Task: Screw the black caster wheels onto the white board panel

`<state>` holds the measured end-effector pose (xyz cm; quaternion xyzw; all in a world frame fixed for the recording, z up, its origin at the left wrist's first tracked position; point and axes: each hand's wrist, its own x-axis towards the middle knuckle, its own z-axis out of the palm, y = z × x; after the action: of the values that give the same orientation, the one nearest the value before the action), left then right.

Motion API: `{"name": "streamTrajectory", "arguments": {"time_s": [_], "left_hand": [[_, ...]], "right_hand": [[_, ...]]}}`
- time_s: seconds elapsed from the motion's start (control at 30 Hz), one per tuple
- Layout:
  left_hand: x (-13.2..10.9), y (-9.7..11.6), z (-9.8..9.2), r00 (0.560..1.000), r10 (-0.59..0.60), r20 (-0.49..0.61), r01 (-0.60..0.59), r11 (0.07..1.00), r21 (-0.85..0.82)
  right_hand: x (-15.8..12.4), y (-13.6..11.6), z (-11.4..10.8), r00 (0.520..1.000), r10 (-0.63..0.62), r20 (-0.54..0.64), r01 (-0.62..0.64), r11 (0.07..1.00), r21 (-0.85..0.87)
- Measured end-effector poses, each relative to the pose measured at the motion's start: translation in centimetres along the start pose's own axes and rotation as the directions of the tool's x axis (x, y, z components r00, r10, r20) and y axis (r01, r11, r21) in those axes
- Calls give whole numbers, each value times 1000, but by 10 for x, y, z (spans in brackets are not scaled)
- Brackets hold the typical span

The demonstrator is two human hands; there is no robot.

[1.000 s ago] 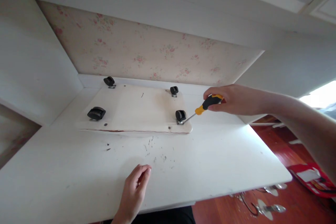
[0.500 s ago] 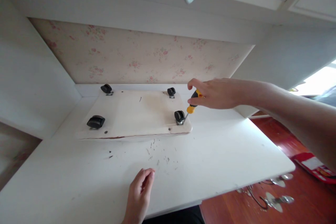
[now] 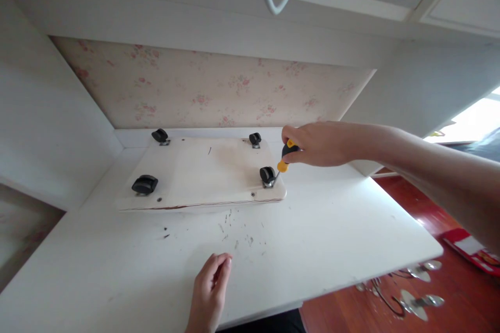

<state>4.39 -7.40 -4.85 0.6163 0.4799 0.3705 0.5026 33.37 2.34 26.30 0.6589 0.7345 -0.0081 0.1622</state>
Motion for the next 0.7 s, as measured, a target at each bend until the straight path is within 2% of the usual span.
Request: {"name": "streamTrajectory", "arguments": {"time_s": [0.1, 0.17, 0.27, 0.33, 0.43, 0.5, 0.63, 0.7], "left_hand": [[-1, 2, 0, 1000, 4, -14, -4, 1000, 9], [-2, 3, 1, 1000, 5, -18, -4, 1000, 13], [-2, 3, 1, 1000, 19, -22, -19, 1000, 10], [-1, 4, 1, 999, 25, -21, -25, 1000, 9], [-1, 5, 1, 1000, 14, -16, -13, 1000, 19], [-1, 5, 1, 1000, 11, -18, -11, 1000, 21], [-2, 4, 2, 1000, 24, -20, -23, 1000, 15], [-2, 2, 2, 1000, 22, -11, -22, 1000, 16]], "right_hand": [[-1, -1, 0, 996, 57, -74, -65, 991, -117], [-2, 1, 1, 996, 30, -83, -35, 997, -62], [-4, 3, 1, 998, -51, -32, 53, 997, 52], [-4, 0, 0, 999, -30, -18, 29, 1000, -2], [-2, -7, -2, 997, 33, -70, -42, 991, -125], [-1, -8, -2, 995, 25, -92, -35, 993, -109], [-5, -3, -2, 996, -87, 25, 85, 993, 88], [-7, -3, -4, 995, -85, 51, 82, 995, 58]]}}
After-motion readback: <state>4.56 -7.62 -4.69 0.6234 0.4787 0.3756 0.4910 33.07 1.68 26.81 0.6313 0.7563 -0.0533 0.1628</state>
